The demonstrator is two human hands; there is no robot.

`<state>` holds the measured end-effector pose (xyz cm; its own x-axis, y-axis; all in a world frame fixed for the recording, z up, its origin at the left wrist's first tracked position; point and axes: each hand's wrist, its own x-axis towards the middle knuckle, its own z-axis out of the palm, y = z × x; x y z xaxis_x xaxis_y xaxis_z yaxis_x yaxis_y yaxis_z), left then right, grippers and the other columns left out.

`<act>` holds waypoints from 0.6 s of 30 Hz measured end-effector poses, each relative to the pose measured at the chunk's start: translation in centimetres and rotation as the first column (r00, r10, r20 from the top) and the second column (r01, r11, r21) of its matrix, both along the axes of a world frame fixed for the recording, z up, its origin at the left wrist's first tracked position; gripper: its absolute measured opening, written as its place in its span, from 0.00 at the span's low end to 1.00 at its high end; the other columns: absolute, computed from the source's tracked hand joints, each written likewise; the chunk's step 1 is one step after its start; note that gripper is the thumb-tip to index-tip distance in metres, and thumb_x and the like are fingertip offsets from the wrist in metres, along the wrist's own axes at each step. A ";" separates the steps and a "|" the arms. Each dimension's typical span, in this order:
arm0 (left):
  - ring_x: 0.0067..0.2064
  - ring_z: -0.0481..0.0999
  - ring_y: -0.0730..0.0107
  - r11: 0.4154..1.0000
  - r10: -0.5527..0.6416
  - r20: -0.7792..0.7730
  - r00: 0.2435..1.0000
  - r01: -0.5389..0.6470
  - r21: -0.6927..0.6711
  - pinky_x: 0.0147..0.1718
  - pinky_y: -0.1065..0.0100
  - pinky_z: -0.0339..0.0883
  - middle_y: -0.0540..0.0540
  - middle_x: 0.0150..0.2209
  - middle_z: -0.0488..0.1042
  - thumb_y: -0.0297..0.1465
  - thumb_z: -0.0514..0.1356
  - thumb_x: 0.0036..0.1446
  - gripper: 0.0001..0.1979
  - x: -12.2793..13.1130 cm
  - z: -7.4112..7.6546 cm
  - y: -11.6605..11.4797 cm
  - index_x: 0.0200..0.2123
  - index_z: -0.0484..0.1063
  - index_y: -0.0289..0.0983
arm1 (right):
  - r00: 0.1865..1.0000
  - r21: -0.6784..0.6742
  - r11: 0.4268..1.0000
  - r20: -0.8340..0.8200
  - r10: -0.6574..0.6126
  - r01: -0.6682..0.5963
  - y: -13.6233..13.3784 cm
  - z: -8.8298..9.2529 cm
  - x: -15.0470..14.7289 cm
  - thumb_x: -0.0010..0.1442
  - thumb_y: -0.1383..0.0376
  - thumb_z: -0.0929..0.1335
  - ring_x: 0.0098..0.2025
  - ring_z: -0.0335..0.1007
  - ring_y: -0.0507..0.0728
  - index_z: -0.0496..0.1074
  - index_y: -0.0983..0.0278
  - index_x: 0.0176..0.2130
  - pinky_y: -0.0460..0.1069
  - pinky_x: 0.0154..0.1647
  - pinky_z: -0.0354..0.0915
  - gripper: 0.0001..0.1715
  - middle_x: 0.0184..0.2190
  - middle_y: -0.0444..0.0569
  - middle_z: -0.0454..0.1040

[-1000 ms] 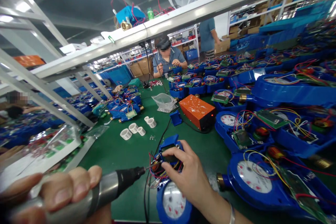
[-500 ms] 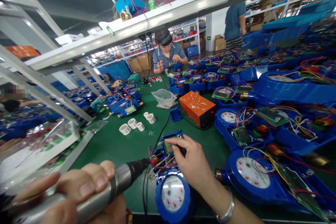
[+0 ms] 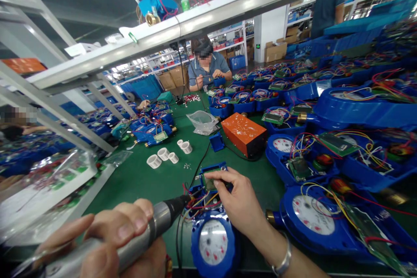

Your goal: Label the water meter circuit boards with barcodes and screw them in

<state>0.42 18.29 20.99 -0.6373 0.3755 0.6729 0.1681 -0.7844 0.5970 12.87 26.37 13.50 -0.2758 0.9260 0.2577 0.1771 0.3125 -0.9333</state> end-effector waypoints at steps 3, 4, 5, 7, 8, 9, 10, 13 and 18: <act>0.19 0.64 0.71 1.000 -0.020 -0.101 0.995 0.018 -0.021 0.21 0.65 0.64 0.57 0.20 0.71 0.31 0.65 0.51 0.10 0.0 -0.5 -0.2 0.38 0.69 0.43 | 0.998 -0.045 0.999 -0.064 0.016 -0.018 0.2 -0.1 0.0 0.61 0.65 0.64 0.42 0.75 0.58 0.80 0.59 0.41 0.56 0.51 0.66 0.15 0.37 0.48 0.80; 0.19 0.65 0.72 1.000 -0.013 -0.115 0.993 0.012 -0.013 0.20 0.66 0.64 0.57 0.20 0.70 0.31 0.65 0.52 0.10 0.1 -0.7 -0.1 0.38 0.68 0.43 | 0.996 -0.059 0.998 -0.089 0.014 -0.019 0.2 -0.1 -0.1 0.61 0.64 0.64 0.42 0.75 0.58 0.80 0.59 0.41 0.57 0.51 0.66 0.15 0.38 0.49 0.80; 0.19 0.65 0.72 1.000 -0.010 -0.115 0.993 0.009 -0.010 0.20 0.67 0.63 0.57 0.19 0.70 0.31 0.64 0.53 0.09 0.3 -0.8 0.0 0.37 0.68 0.44 | 0.994 -0.070 0.997 -0.113 0.011 -0.019 0.2 -0.2 -0.1 0.60 0.64 0.64 0.42 0.75 0.59 0.80 0.60 0.41 0.57 0.51 0.66 0.15 0.38 0.49 0.80; 0.18 0.64 0.74 1.000 0.007 -0.105 0.994 -0.005 0.018 0.19 0.69 0.62 0.57 0.18 0.68 0.32 0.64 0.54 0.09 0.6 -1.1 0.2 0.37 0.67 0.45 | 0.989 -0.090 0.996 -0.147 0.006 -0.019 0.2 -0.5 -0.1 0.60 0.64 0.65 0.43 0.75 0.59 0.80 0.60 0.40 0.57 0.52 0.65 0.14 0.39 0.49 0.81; 0.18 0.64 0.74 1.000 0.013 -0.105 0.994 -0.010 0.029 0.19 0.69 0.61 0.57 0.18 0.68 0.32 0.64 0.54 0.08 0.8 -1.1 0.4 0.37 0.68 0.45 | 0.987 -0.099 0.995 -0.158 0.006 -0.022 0.3 -0.5 -0.1 0.60 0.65 0.65 0.44 0.75 0.59 0.80 0.60 0.40 0.57 0.52 0.65 0.14 0.39 0.49 0.81; 0.18 0.63 0.74 0.999 0.018 -0.106 0.994 -0.015 0.028 0.18 0.69 0.61 0.57 0.18 0.68 0.32 0.64 0.54 0.10 1.0 -1.2 0.4 0.39 0.68 0.45 | 0.986 -0.109 0.994 -0.167 0.005 -0.024 0.3 -0.6 -0.1 0.60 0.65 0.65 0.44 0.75 0.59 0.80 0.60 0.40 0.57 0.52 0.65 0.14 0.39 0.49 0.81; 0.17 0.63 0.74 0.999 0.021 -0.109 0.994 -0.017 0.034 0.18 0.68 0.61 0.57 0.19 0.68 0.31 0.64 0.54 0.13 1.1 -1.2 0.5 0.43 0.68 0.45 | 0.985 -0.116 0.993 -0.174 0.004 -0.025 0.3 -0.7 -0.1 0.60 0.65 0.65 0.44 0.75 0.59 0.80 0.60 0.40 0.56 0.51 0.66 0.14 0.39 0.49 0.81; 0.17 0.61 0.73 0.999 0.023 -0.107 0.994 -0.020 0.032 0.18 0.66 0.61 0.58 0.19 0.67 0.31 0.64 0.54 0.24 1.1 -1.3 0.6 0.53 0.63 0.47 | 0.981 -0.126 0.992 -0.193 0.001 -0.026 0.3 -0.7 -0.1 0.60 0.65 0.65 0.44 0.75 0.58 0.80 0.60 0.40 0.54 0.50 0.67 0.13 0.39 0.48 0.81; 0.17 0.62 0.73 0.998 0.054 -0.100 0.993 -0.050 0.041 0.19 0.67 0.62 0.57 0.17 0.67 0.33 0.64 0.55 0.12 1.4 -1.2 0.9 0.43 0.68 0.47 | 0.978 -0.126 0.992 -0.207 0.002 -0.029 0.1 -0.6 -0.1 0.61 0.64 0.65 0.43 0.75 0.58 0.80 0.61 0.40 0.52 0.47 0.69 0.13 0.39 0.49 0.81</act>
